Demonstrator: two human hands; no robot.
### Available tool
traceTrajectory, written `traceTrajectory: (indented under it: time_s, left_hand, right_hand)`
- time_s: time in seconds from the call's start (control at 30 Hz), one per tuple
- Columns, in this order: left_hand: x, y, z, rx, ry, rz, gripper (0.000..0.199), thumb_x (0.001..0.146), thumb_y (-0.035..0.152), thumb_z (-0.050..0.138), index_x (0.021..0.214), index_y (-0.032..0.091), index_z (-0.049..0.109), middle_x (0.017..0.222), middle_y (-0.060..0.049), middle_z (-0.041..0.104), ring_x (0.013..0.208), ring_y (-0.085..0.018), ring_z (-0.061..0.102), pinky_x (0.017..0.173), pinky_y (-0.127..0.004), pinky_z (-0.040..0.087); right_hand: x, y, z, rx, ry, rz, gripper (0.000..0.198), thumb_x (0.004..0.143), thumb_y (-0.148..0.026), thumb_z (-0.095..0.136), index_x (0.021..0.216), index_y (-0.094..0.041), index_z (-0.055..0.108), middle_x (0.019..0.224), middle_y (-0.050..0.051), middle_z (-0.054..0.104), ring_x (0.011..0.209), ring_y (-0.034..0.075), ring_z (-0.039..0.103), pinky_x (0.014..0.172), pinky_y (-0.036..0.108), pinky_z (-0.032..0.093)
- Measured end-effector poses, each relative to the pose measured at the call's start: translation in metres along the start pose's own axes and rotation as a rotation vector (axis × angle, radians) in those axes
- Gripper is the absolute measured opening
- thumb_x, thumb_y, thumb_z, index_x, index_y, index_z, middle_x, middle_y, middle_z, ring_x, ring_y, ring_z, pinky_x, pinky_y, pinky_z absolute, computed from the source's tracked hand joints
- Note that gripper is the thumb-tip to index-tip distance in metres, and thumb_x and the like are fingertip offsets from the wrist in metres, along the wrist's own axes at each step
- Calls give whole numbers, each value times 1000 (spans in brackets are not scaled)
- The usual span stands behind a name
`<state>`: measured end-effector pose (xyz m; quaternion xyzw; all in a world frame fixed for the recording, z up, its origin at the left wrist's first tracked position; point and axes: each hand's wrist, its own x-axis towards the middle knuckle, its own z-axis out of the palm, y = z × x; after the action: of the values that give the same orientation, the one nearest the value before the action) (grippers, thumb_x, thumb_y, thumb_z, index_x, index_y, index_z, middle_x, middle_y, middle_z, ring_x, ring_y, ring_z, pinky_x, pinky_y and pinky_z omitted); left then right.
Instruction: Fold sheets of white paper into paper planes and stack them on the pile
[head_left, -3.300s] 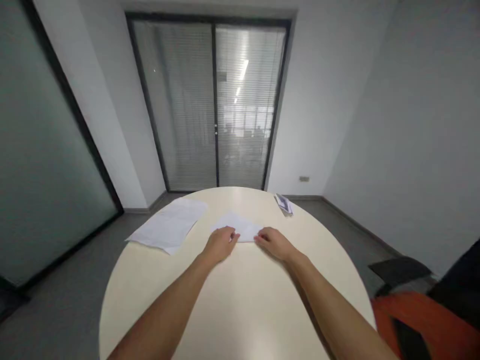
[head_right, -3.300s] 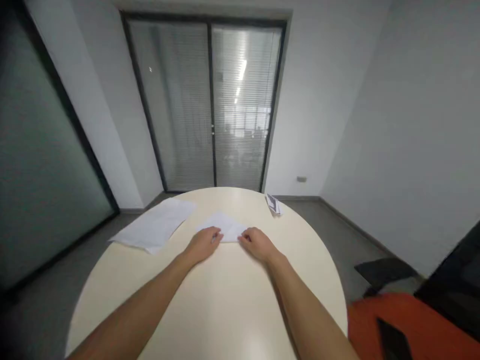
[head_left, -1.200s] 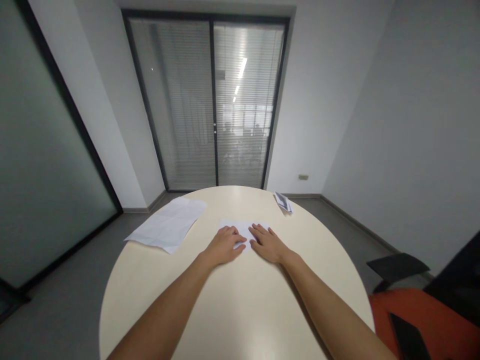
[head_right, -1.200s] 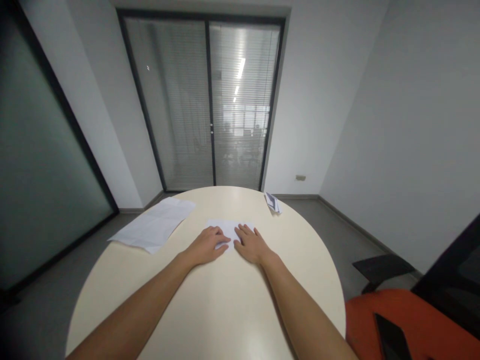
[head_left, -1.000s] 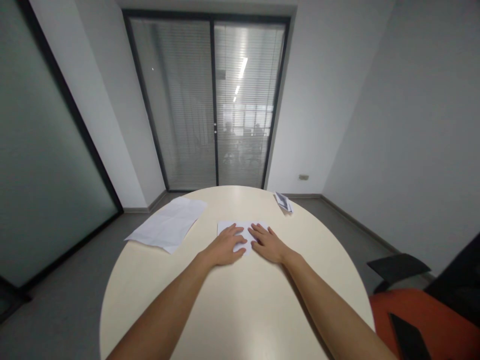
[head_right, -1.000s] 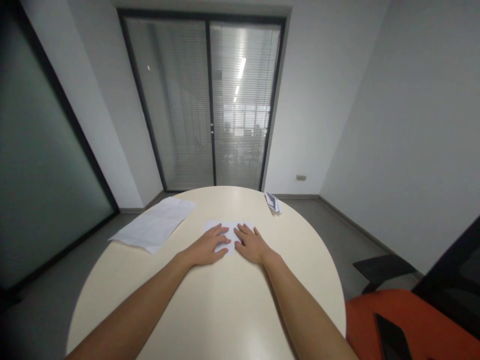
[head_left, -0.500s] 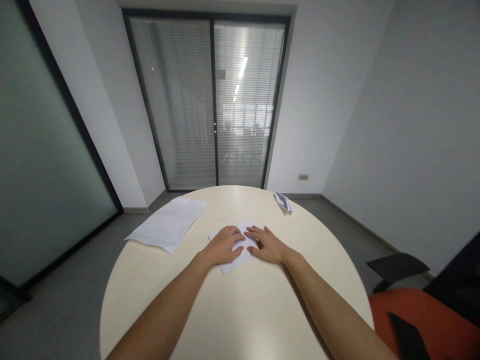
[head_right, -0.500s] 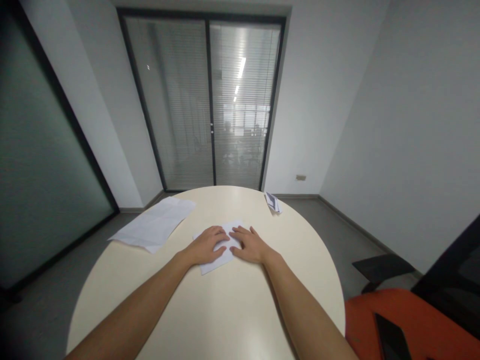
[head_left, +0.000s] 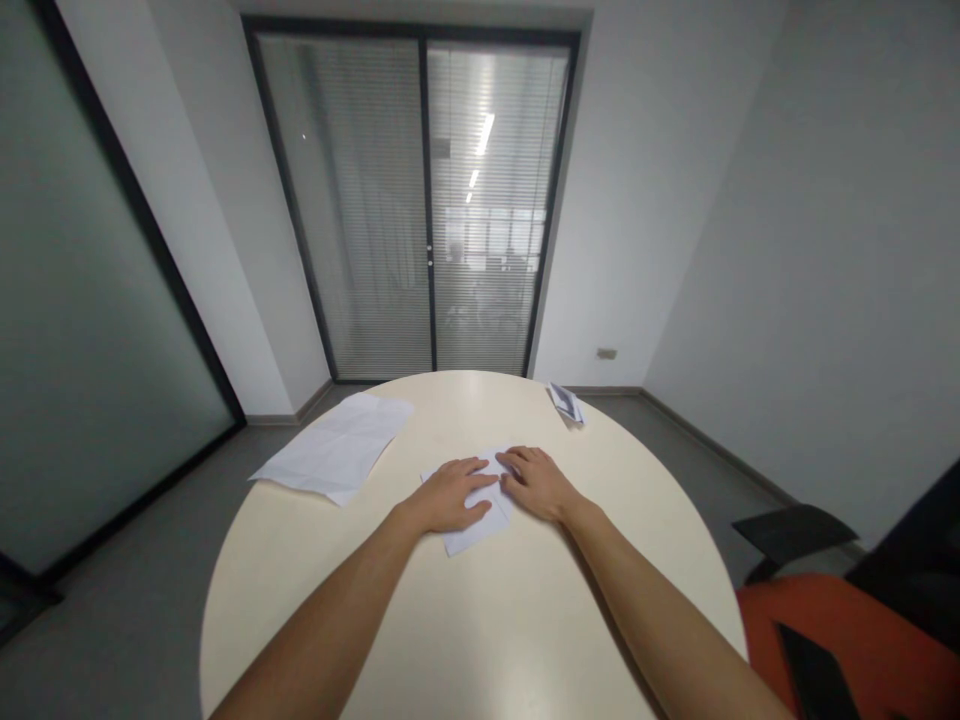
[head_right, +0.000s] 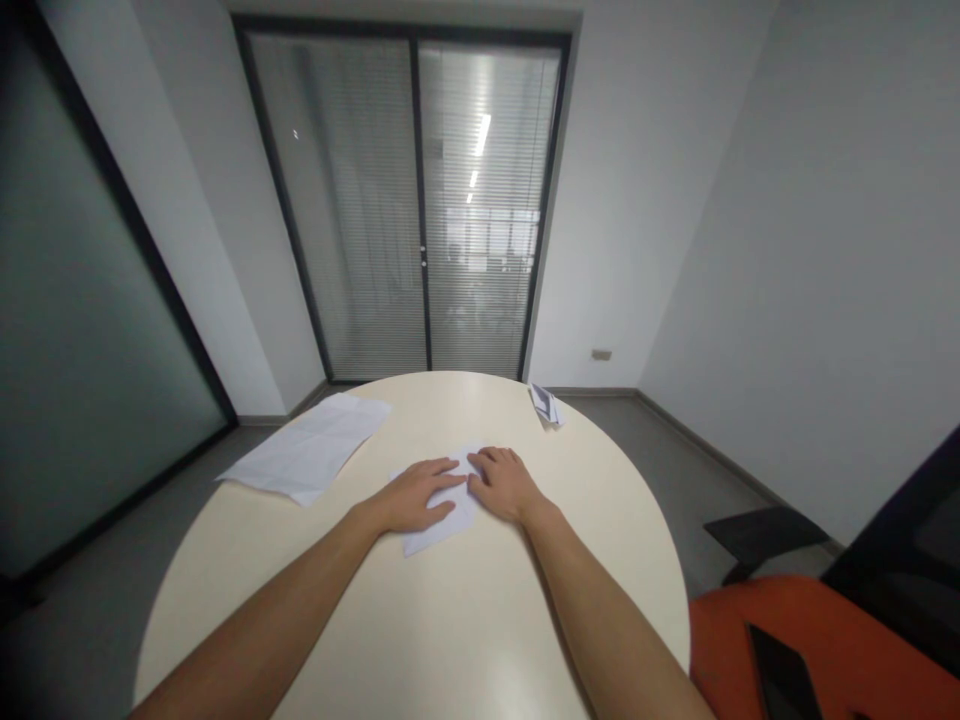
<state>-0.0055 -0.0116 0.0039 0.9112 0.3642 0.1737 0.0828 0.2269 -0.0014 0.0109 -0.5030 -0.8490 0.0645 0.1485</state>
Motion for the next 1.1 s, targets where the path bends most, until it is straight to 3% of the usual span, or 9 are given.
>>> traceTrajectory:
  time_s: [0.1, 0.37, 0.5, 0.63, 0.8, 0.9, 1.1]
  left_hand:
    - [0, 2, -1, 1, -18, 29, 50, 91, 40, 58, 140, 28, 56, 152, -9, 47, 140, -27, 43, 117, -46, 33]
    - [1, 3, -1, 25, -27, 9, 50, 92, 43, 56, 140, 28, 56, 152, -9, 47, 140, -27, 42, 117, -47, 31]
    - [3, 3, 2, 66, -15, -84, 46, 97, 42, 48, 141, 28, 55, 153, -9, 46, 141, -28, 41, 117, -53, 28]
    - [5, -1, 4, 107, -21, -163, 44, 102, 34, 33, 143, 32, 52, 154, -7, 45, 143, -26, 39, 118, -56, 24]
    - [5, -7, 4, 90, -80, -161, 49, 101, 37, 39, 149, 28, 44, 159, -8, 36, 147, -28, 31, 120, -54, 21]
    - [5, -9, 5, 54, -41, -124, 46, 100, 37, 43, 144, 25, 51, 156, -10, 41, 146, -28, 34, 120, -52, 22]
    - [8, -15, 9, 2, 125, -39, 29, 95, 27, 55, 118, 22, 73, 152, -9, 47, 140, -26, 43, 118, -44, 32]
  right_hand:
    - [1, 6, 1, -35, 45, -1, 48, 95, -35, 45, 138, -17, 58, 140, 13, 58, 128, 25, 50, 113, 41, 30]
    - [4, 17, 7, -103, 105, 112, 47, 97, -35, 43, 136, -15, 58, 142, 14, 56, 135, 27, 43, 115, 43, 27]
    - [4, 10, 2, -36, 180, -22, 42, 96, -30, 46, 130, -15, 63, 137, 14, 59, 129, 25, 49, 113, 39, 33]
    - [5, 7, 6, 88, 123, -190, 38, 97, -32, 47, 126, -18, 68, 131, 11, 65, 122, 23, 56, 109, 37, 40]
    - [6, 15, 14, 105, 112, -198, 40, 96, -34, 51, 129, -17, 66, 133, 13, 64, 125, 28, 57, 109, 46, 42]
    - [7, 20, 14, 91, 142, -233, 39, 97, -36, 51, 128, -19, 67, 132, 13, 65, 127, 29, 57, 111, 49, 41]
    - [7, 26, 13, 20, 163, -223, 37, 99, -34, 48, 127, -19, 67, 132, 12, 65, 126, 29, 57, 112, 50, 40]
